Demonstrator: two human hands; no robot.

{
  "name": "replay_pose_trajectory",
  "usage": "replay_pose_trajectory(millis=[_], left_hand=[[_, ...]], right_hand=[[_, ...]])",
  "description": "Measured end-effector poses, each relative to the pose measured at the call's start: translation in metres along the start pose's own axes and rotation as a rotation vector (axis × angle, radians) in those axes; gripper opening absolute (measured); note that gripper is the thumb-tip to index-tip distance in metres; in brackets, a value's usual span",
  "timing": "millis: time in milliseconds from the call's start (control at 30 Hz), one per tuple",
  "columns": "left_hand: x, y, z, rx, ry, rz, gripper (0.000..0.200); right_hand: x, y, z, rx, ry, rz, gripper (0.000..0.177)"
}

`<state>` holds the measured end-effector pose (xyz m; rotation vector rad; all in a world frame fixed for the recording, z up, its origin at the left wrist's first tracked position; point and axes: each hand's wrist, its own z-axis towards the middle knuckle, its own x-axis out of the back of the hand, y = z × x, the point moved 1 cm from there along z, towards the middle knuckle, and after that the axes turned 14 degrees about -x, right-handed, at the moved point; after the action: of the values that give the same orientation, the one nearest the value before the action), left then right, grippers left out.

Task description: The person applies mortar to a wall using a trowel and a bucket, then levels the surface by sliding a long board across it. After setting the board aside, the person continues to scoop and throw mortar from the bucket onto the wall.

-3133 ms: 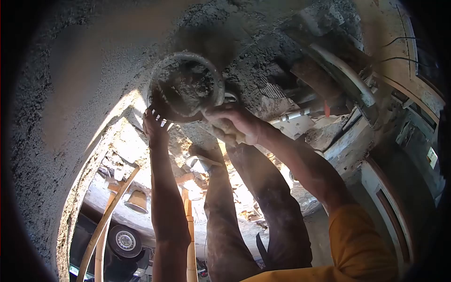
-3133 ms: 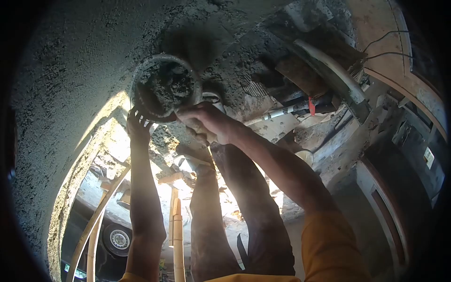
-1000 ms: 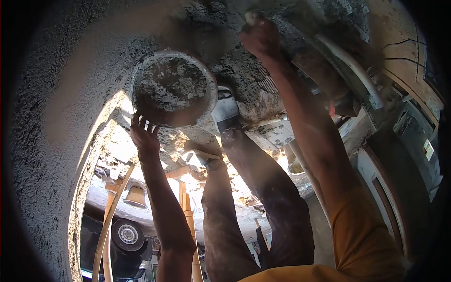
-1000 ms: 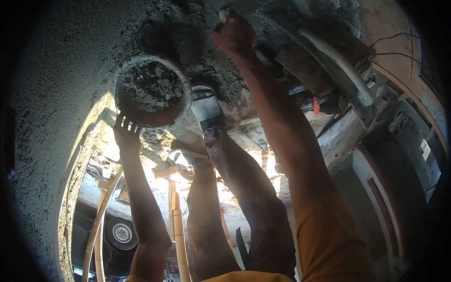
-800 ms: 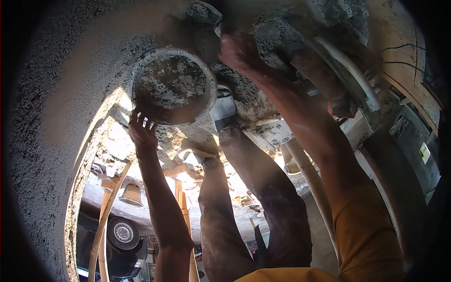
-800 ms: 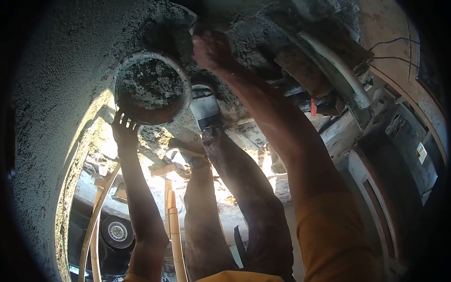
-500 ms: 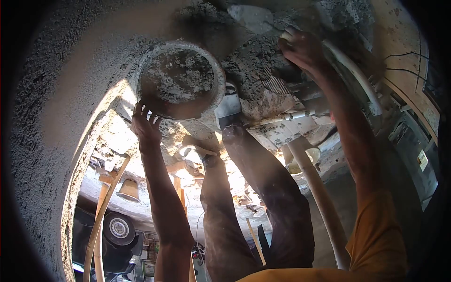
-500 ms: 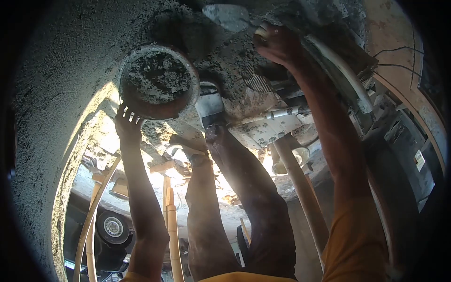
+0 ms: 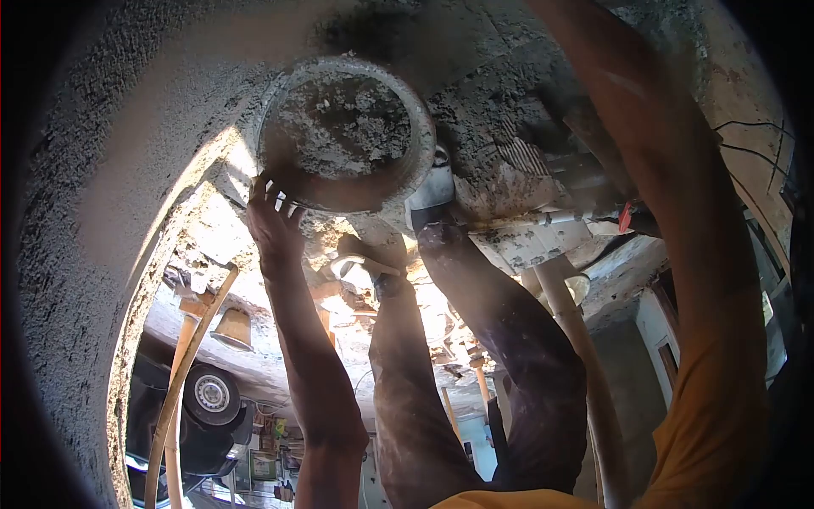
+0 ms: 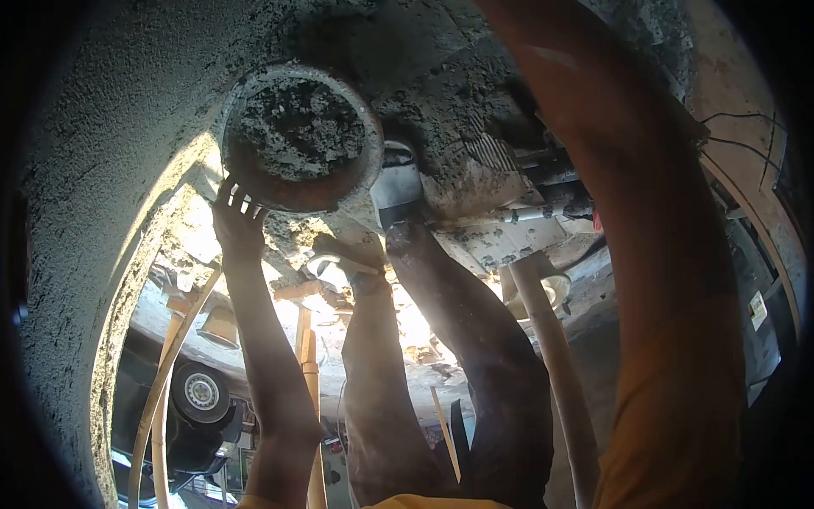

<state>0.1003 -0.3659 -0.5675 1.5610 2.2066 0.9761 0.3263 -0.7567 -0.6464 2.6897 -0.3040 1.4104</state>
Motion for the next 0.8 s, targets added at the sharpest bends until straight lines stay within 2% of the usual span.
replay_pose_trajectory(millis=[33,67,167,200,233,300,433,467,500,567,600,700,767,800], left_hand=[[0.0,0.001,-0.001,-0.001,0.0,-0.011,0.041],[-0.003,0.003,-0.001,-0.004,-0.006,-0.026,0.041],[-0.002,0.004,-0.004,0.024,0.013,-0.008,0.043],[-0.003,0.004,-0.004,0.033,0.021,-0.002,0.044],[0.0,0.003,-0.005,-0.012,-0.034,-0.012,0.044],[0.01,-0.004,-0.008,-0.097,-0.143,-0.035,0.045],[0.014,-0.007,-0.001,-0.043,-0.084,-0.086,0.042],[0.015,-0.009,-0.003,-0.103,-0.154,-0.082,0.042],[0.016,-0.012,-0.001,-0.096,-0.117,-0.087,0.042],[0.011,-0.012,-0.002,-0.076,-0.039,-0.086,0.042],[0.013,-0.012,-0.002,-0.073,-0.072,-0.127,0.042],[0.009,-0.014,-0.011,-0.205,-0.057,-0.202,0.042],[0.023,-0.038,0.007,-0.303,-0.011,-0.219,0.036],[0.019,-0.028,-0.008,-0.321,0.064,-0.219,0.029]], right_hand=[[-0.022,0.008,0.012,0.058,0.212,0.035,0.06],[0.044,-0.013,-0.029,-0.045,-0.108,-0.08,0.059],[0.022,0.014,-0.035,0.201,-0.155,-0.126,0.058],[0.051,-0.004,-0.065,-0.044,-0.186,-0.01,0.052],[0.039,0.016,-0.056,0.117,-0.1,-0.075,0.051],[0.058,0.019,-0.084,0.141,-0.061,-0.059,0.053],[0.108,0.013,-0.157,0.174,0.023,0.002,0.057],[0.113,0.013,-0.174,0.199,0.056,0.006,0.058],[0.105,0.012,-0.187,0.281,0.175,0.007,0.06],[0.088,0.001,-0.214,0.509,0.415,-0.005,0.046],[0.08,-0.005,-0.227,0.619,0.537,-0.012,0.039],[0.059,-0.014,-0.257,0.351,0.588,0.094,0.038],[0.006,0.015,-0.269,0.152,0.416,0.557,0.037],[-0.007,0.01,-0.285,0.012,0.352,0.721,0.035]])
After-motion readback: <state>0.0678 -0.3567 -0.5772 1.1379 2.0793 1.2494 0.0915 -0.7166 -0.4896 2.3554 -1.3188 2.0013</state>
